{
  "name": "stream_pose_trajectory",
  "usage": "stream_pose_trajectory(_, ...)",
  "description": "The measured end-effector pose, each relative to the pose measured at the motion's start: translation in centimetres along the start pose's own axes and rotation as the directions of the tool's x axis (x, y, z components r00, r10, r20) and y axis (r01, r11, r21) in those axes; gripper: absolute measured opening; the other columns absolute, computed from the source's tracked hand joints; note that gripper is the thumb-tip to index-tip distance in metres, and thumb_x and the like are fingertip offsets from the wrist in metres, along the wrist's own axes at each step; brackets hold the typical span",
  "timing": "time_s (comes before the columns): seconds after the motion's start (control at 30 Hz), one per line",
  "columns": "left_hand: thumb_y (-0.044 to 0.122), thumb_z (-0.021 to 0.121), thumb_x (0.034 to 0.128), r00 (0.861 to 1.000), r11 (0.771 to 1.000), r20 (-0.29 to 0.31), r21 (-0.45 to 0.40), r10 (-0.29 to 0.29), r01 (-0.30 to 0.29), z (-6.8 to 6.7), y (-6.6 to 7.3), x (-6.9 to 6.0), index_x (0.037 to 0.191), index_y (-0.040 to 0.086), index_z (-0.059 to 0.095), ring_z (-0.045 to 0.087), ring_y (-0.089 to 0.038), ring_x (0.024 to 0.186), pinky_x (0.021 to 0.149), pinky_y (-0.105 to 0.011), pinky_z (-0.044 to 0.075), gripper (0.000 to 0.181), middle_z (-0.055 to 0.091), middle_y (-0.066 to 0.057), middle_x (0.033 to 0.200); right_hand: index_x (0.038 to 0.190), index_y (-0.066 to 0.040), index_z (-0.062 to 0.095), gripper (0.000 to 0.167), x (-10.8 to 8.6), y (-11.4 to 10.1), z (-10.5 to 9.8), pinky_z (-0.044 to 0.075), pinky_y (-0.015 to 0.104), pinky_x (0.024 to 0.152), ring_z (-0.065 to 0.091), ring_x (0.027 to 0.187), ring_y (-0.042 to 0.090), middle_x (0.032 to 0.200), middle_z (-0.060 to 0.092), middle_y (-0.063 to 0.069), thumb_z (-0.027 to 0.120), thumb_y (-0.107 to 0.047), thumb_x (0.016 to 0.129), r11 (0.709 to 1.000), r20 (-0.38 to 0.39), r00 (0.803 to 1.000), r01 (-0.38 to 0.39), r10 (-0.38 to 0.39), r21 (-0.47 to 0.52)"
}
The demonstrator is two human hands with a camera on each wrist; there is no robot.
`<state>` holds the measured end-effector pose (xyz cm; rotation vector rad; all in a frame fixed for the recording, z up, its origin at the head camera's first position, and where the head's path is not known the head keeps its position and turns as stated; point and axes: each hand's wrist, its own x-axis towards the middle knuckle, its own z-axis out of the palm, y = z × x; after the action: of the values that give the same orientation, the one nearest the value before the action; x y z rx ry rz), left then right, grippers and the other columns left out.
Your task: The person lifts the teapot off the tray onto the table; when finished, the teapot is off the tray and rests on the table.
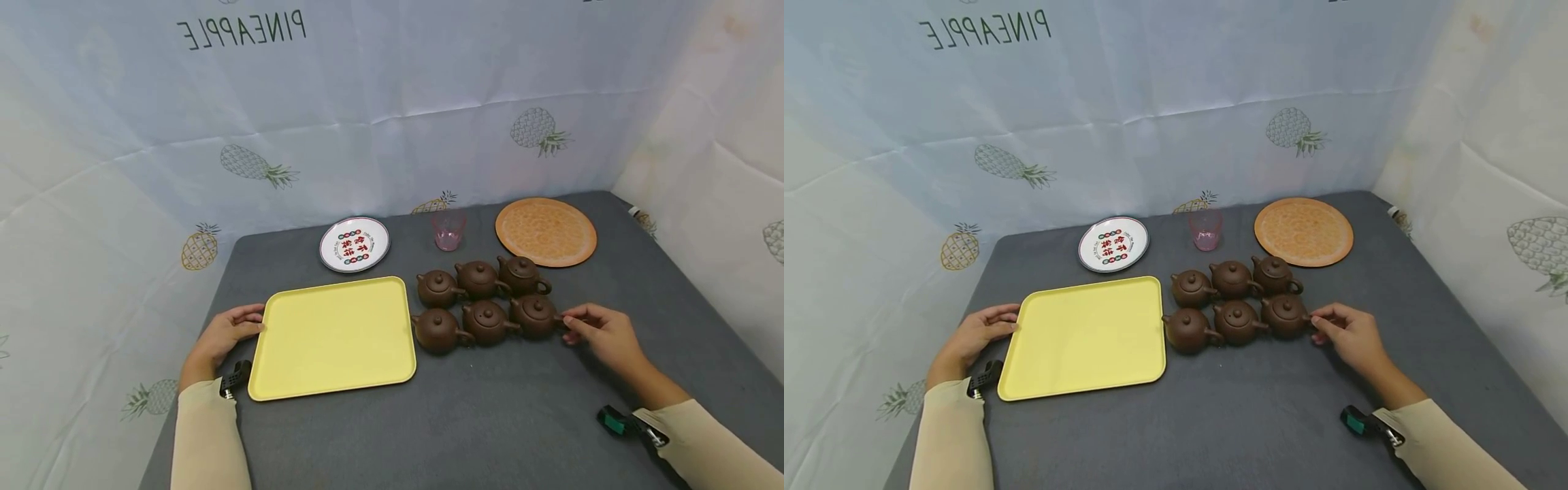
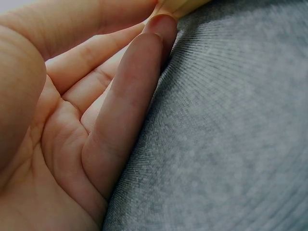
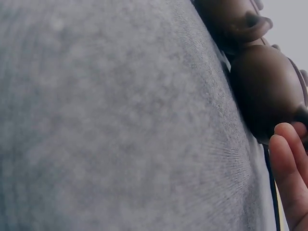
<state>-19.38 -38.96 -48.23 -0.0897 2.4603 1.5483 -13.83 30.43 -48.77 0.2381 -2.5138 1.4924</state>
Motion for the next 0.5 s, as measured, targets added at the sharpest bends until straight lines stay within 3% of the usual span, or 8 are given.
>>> stream_pose_trajectory(0.1, 0.02, 0.074, 0.0883, 1.0, 1.0, -0.002, -0.009, 0.006, -0.006, 0.0, 0.0, 0.1, 0.141, -0.003, 0.046, 0.064, -0.01, 0.087, 0.072, -0.028, 0.053, 0.064, 0.065, 0.001, 0.104, 0.101, 0.011, 0.068, 0.013, -0.1, -0.1, -0.1, 0.054, 0.027, 0.055, 0.067, 0.062, 0.017, 0.086, 0.07, 0.017, 0.065, 0.003, 0.092, 1.0, 0.015, 1.0, -0.009, 0.009, 0.011)
stream_pose_trajectory(0.23, 0.013, 0.071, 0.0901, 1.0, 1.0, 0.012, -0.02, 0.012, -0.012, 0.2, 1.6, -0.8, 0.141, -0.007, 0.044, 0.064, -0.009, 0.085, 0.071, -0.028, 0.053, 0.062, 0.064, -0.009, 0.108, 0.102, 0.011, 0.067, 0.013, -0.1, -0.2, -0.2, 0.054, 0.029, 0.055, 0.068, 0.062, 0.017, 0.087, 0.07, 0.019, 0.064, 0.003, 0.092, 0.999, 0.041, 0.999, -0.027, 0.026, 0.017)
stream_pose_trajectory(0.33, 0.009, 0.069, 0.091, 1.0, 1.0, 0.016, -0.022, 0.013, -0.012, 0.2, 1.9, -1.0, 0.141, -0.01, 0.042, 0.063, -0.008, 0.084, 0.07, -0.027, 0.053, 0.06, 0.063, -0.013, 0.11, 0.102, 0.01, 0.067, 0.013, 0.0, -0.2, -0.3, 0.054, 0.03, 0.055, 0.068, 0.063, 0.017, 0.087, 0.069, 0.019, 0.064, 0.0, 0.093, 0.999, 0.059, 0.998, -0.037, 0.036, 0.004)
stream_pose_trajectory(0.5, 0.015, 0.072, 0.0903, 1.0, 1.0, 0.007, -0.005, 0.017, -0.017, -0.1, -0.1, -0.1, 0.142, -0.006, 0.043, 0.064, -0.009, 0.086, 0.071, -0.027, 0.053, 0.063, 0.065, -0.006, 0.108, 0.101, 0.003, 0.068, 0.013, -0.1, -0.4, -0.5, 0.053, 0.029, 0.055, 0.067, 0.063, 0.015, 0.086, 0.07, 0.018, 0.064, -0.009, 0.095, 0.997, 0.064, 0.998, -0.023, 0.028, -0.08)
